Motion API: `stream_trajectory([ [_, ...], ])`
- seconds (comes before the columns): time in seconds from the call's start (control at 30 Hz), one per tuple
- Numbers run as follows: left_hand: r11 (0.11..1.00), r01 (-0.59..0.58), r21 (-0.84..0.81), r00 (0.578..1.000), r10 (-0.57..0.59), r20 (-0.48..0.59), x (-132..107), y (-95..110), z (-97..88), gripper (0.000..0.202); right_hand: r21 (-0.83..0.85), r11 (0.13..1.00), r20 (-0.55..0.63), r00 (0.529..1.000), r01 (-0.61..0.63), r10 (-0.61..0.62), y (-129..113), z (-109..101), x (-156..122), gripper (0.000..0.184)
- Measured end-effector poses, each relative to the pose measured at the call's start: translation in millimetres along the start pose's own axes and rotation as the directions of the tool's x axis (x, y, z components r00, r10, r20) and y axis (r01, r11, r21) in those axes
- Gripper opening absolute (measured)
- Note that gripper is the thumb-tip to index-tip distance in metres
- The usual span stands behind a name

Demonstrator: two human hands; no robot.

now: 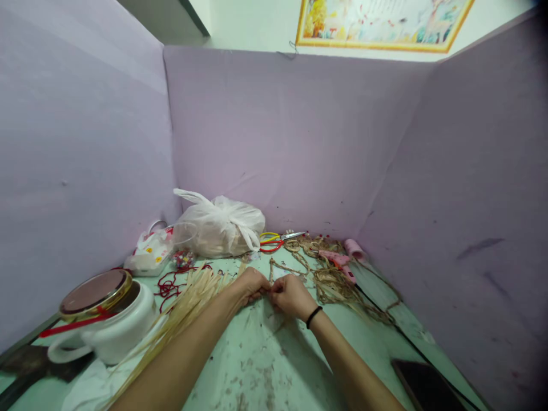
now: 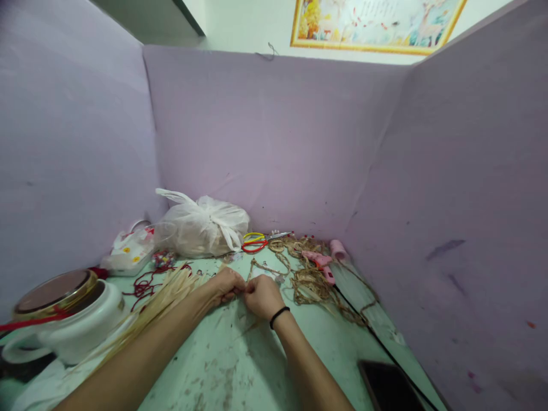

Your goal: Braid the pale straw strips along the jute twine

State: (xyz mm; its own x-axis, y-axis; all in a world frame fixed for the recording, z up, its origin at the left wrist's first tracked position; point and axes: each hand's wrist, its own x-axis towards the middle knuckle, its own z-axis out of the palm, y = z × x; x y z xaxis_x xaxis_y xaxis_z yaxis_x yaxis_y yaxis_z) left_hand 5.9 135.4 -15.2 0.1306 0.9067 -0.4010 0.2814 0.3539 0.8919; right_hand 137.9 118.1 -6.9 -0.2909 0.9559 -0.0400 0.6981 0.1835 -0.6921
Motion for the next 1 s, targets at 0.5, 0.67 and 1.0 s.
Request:
stream_trajectory([
  [0.5,0.998,-0.058,-0.002,0.987,0.058,0.147,3,-2,-7.6,0.018,0.67,0.651,0.232,0.933,-0.357,0.274,-4,5,6,0.014],
  [0.67,0.997,-0.046,0.063,0.989,0.037,0.142,-1,2,-7.7,0.015,0.631,0.707,0.123,0.941,-0.318,0.314,9,10,13,0.015],
  [1.0,0.971,-0.099,0.218,0.984,0.063,0.167,1,3,-23.5,0.014,0.655,0.692,0.107,0.944,-0.304,0.313,16,15,16,0.015],
])
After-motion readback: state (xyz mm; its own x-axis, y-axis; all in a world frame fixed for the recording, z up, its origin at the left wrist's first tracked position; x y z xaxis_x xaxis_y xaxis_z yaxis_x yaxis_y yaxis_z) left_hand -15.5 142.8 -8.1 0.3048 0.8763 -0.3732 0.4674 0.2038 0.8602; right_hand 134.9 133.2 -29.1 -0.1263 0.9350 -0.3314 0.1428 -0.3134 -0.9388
